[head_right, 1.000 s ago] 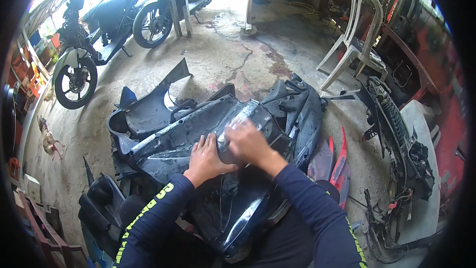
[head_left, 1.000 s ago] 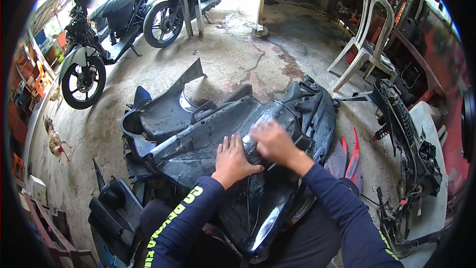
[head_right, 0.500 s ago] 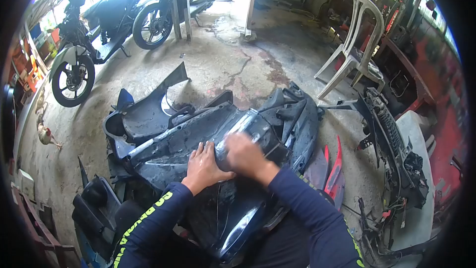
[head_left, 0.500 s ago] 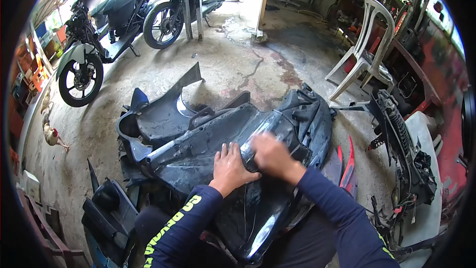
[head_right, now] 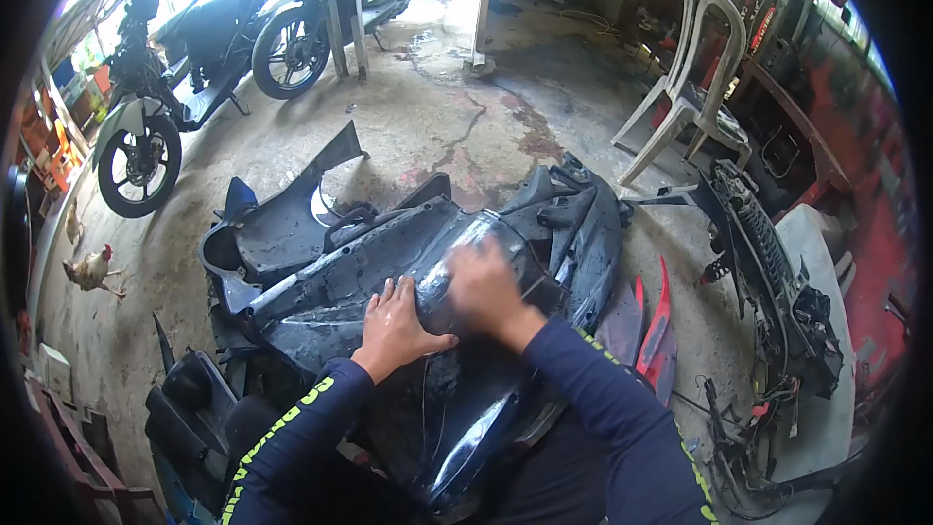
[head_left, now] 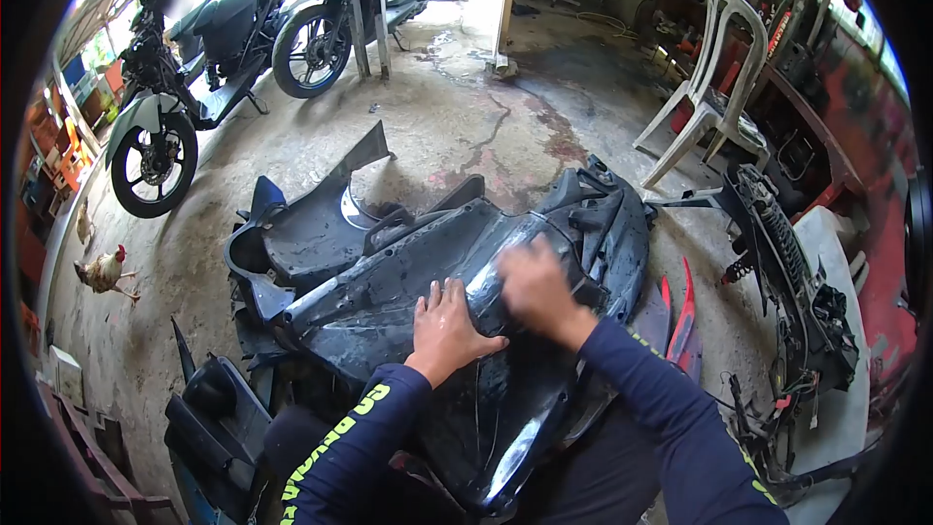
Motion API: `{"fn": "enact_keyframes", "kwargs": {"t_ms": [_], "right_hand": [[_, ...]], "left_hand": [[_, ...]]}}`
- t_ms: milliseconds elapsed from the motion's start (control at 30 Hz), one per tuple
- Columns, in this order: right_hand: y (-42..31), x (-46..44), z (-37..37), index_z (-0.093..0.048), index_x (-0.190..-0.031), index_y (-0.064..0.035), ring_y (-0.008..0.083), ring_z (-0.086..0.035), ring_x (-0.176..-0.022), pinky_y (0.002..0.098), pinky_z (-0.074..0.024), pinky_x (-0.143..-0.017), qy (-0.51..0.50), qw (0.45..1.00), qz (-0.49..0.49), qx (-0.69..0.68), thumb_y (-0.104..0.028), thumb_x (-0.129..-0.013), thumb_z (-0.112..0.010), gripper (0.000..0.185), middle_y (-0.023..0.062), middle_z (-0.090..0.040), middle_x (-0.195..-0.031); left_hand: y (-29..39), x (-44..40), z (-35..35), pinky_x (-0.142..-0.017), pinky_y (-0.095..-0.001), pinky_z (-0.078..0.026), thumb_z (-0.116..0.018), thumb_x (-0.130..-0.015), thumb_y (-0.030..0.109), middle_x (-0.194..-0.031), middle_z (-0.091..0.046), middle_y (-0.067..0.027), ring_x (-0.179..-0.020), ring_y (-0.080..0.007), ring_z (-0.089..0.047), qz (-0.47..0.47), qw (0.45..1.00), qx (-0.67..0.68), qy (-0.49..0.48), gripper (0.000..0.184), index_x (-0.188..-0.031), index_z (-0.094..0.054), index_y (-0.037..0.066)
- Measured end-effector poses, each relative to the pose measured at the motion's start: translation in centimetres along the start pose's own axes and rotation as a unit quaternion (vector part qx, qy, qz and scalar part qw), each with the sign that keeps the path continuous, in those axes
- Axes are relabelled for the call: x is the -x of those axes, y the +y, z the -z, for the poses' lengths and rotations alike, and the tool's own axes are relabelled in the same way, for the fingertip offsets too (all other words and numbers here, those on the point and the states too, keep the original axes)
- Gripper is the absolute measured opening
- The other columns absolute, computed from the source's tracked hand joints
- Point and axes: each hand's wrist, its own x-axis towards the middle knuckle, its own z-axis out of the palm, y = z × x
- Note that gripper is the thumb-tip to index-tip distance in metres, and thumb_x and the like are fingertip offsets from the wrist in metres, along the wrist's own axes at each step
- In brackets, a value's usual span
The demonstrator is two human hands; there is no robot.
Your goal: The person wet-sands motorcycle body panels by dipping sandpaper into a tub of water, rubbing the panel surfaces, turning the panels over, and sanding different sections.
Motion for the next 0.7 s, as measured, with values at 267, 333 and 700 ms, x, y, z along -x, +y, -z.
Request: {"fn": "enact_keyframes", "kwargs": {"t_ms": [267,333,700], "right_hand": [[1.5,0.0,-0.6,-0.069,-0.103,-0.0022,0.0277,-0.064,-0.117,0.0617,-0.0332,-0.109,0.041,0.997,-0.051,0.043,-0.019,-0.086,-0.054,0.029,0.0169,-0.070,-0.116],[-1.8,1.5,-0.9,-0.070,-0.100,-0.0036,0.0279,-0.064,-0.114,0.0604,-0.0341,-0.109,0.096,0.992,0.039,-0.067,-0.018,-0.084,-0.055,0.026,0.0153,-0.071,-0.111],[3.4,-0.2,0.6,-0.069,-0.096,-0.0057,0.0283,-0.065,-0.105,0.0627,-0.0333,-0.108,0.068,0.996,-0.050,0.013,-0.015,-0.084,-0.052,0.022,0.0143,-0.070,-0.101]], "left_hand": [[0.1,0.1,0.1,-0.115,-0.0553,-0.030,-0.083,-0.062,0.061,-0.146,-0.046,-0.0283,-0.142,-0.0431,-0.039,0.002,1.000,-0.002,-0.001,0.115,-0.143,-0.039,-0.009],[0.3,-0.2,0.4,-0.115,-0.0553,-0.030,-0.082,-0.062,0.061,-0.146,-0.046,-0.0284,-0.142,-0.0430,-0.039,0.000,1.000,0.000,0.001,0.115,-0.143,-0.039,-0.009],[0.1,0.0,0.5,-0.116,-0.0544,-0.030,-0.083,-0.060,0.063,-0.147,-0.046,-0.0273,-0.142,-0.0430,-0.038,-0.001,1.000,0.008,0.003,0.118,-0.143,-0.039,-0.010]]}}
